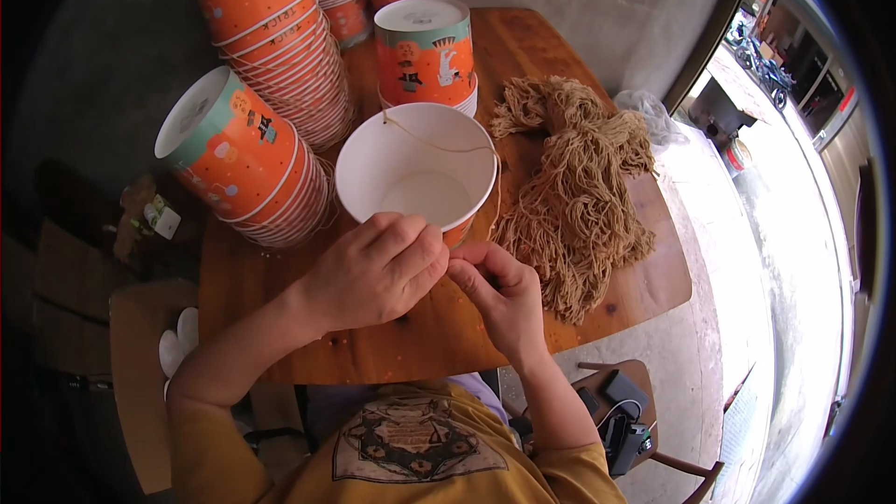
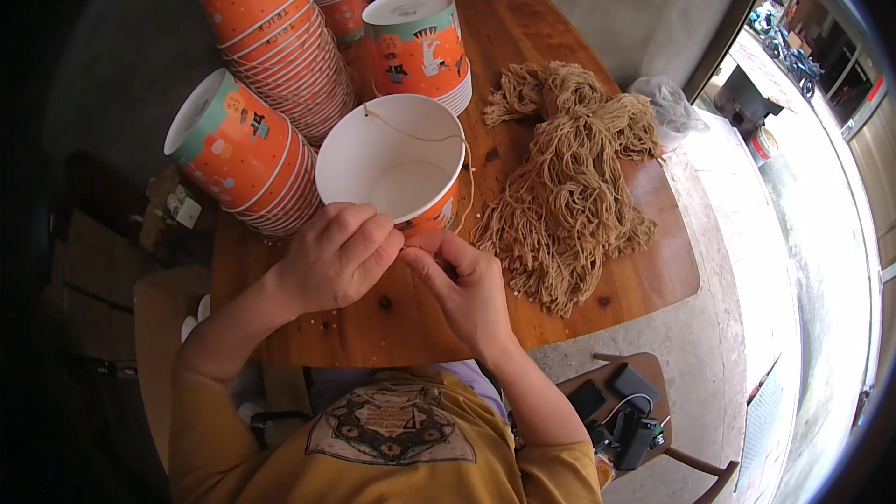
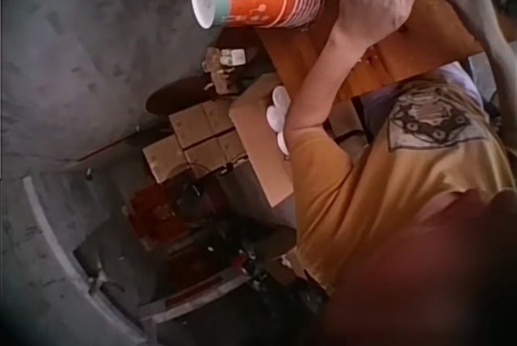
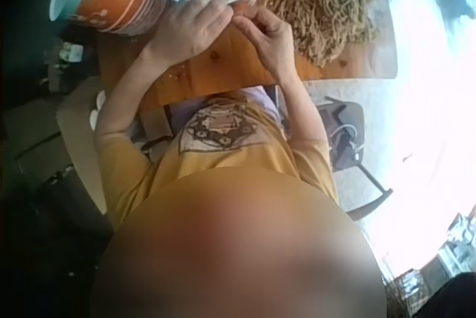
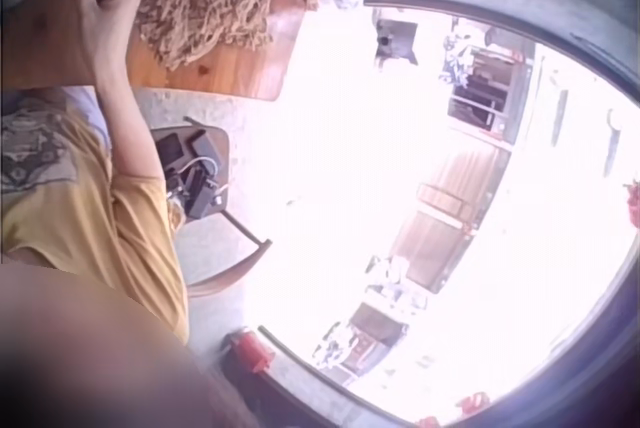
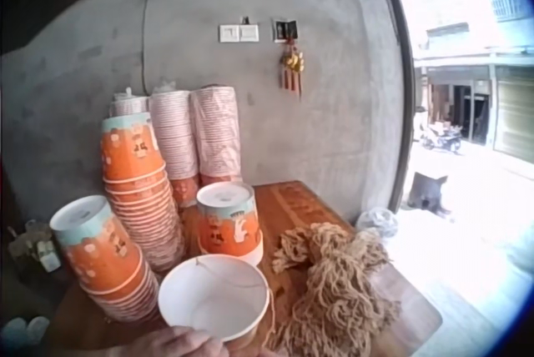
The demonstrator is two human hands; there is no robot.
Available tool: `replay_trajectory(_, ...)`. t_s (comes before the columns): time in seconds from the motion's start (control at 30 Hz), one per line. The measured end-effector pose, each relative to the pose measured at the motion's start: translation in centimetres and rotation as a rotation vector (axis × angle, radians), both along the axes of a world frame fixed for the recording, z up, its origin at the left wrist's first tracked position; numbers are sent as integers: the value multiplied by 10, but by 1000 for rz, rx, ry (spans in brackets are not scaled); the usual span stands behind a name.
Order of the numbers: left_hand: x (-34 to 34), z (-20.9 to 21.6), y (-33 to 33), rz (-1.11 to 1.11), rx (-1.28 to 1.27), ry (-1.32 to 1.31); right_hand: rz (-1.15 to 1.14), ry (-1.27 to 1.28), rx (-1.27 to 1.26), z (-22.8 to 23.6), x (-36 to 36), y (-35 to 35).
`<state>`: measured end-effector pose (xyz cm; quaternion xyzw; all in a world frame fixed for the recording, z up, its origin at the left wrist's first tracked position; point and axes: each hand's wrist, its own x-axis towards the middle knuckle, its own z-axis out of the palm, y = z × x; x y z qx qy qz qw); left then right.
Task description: Attaching elastic strings to paper bowls and stacking them.
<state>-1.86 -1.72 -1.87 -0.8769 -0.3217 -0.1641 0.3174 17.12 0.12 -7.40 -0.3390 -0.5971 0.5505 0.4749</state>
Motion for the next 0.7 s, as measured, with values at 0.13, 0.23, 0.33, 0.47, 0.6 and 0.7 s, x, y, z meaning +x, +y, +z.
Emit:
replay_trajectory(0.13, 3, 3, -8, 10, -91, -81, -8, -85, -4, 3, 4, -4)
replay_trajectory(0.23, 7, 5, -13, 35, -255, -220, -20, -87, 1, 8, 3, -7)
replay_trajectory(0.33, 9, 7, -15, 43, -351, -331, 14, -91, -36, 8, 6, -7)
replay_trajectory(0.47, 11, 8, -16, 22, -530, -484, 95, 20, -175, 9, 8, -9)
replay_trajectory(0.6, 10, 7, -15, 1, -659, -644, 83, 60, -163, 7, 7, -10)
replay_trajectory(0.7, 9, 10, -15, -35, -631, -663, -130, -208, 347, 0, 5, -6)
